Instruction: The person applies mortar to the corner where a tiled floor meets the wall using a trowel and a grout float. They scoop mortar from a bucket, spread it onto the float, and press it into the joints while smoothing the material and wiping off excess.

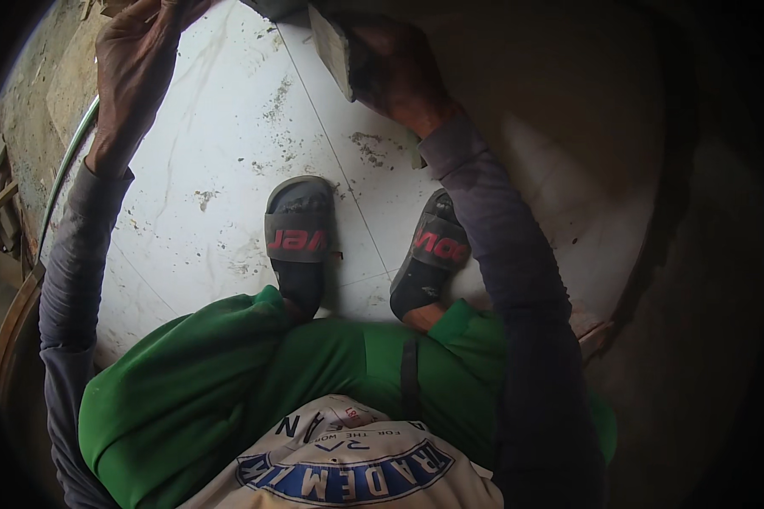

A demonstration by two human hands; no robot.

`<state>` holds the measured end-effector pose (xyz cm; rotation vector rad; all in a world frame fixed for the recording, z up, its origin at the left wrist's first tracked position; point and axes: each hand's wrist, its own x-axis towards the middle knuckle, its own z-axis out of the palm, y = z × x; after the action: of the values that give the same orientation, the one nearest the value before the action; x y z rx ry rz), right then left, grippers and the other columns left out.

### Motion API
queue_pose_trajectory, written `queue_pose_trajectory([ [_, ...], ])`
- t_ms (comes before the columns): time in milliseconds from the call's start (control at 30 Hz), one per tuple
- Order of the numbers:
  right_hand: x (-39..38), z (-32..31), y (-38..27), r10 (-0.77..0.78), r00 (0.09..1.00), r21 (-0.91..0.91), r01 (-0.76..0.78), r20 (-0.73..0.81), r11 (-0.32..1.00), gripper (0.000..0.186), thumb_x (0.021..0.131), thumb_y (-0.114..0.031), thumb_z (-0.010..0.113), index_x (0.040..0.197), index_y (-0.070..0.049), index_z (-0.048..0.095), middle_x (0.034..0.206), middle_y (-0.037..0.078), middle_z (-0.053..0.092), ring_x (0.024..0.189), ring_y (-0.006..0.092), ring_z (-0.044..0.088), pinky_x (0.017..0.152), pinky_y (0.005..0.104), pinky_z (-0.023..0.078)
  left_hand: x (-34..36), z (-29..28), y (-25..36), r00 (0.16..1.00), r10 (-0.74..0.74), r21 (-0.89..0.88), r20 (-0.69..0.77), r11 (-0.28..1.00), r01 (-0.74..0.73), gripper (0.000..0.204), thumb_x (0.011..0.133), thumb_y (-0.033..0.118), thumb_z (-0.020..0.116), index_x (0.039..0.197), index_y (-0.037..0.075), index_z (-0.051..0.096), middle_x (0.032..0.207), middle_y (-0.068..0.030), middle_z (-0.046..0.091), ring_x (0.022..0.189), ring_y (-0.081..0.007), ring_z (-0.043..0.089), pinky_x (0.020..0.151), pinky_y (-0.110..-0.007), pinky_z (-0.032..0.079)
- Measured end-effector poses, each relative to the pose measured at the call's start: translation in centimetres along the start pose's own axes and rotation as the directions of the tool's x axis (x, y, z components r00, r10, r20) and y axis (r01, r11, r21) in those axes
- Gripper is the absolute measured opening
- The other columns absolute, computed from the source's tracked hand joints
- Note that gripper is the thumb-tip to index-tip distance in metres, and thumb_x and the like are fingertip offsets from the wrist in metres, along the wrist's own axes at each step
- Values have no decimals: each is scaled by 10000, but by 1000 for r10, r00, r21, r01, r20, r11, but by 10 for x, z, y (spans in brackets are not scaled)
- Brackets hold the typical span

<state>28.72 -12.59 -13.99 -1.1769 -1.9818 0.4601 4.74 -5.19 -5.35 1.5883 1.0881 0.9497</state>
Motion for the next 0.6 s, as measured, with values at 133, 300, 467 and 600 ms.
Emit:
queue_pose_trajectory([
  [133,-1,4,2,-5,1000,28,5,22,1000,397,849,-127,739,1218,4,677,1083,169,732,982,308,727,837,385,593,-3,4,8,999,7,55,31,998,-9,397,1072,380,564,1192,50,750,1078,-97,777,1016,-191,722,924,-374,570],
  [300,0,11,5,168,976,70,-179,142,981,289,931,-149,692,1177,3,689,973,89,716,845,216,688,717,344,555,1,-2,3,997,0,17,71,1000,-1,394,1074,374,561,1191,48,749,1075,-99,776,1008,-187,722,924,-367,571],
  [467,-3,18,18,583,636,792,-610,506,-20,418,1033,-349,608,1267,-14,698,887,-51,660,609,43,516,504,221,402,1,0,9,996,-90,65,14,994,89,380,1069,373,570,1175,61,758,1059,-94,781,993,-193,728,909,-372,579],
  [600,-4,19,14,484,770,870,-492,416,35,575,1010,-485,620,1343,-19,666,883,-49,667,542,24,452,457,204,342,0,0,0,1000,3,5,-7,1000,-3,376,1067,375,572,1172,66,760,1057,-93,782,988,-197,731,905,-376,583],
])
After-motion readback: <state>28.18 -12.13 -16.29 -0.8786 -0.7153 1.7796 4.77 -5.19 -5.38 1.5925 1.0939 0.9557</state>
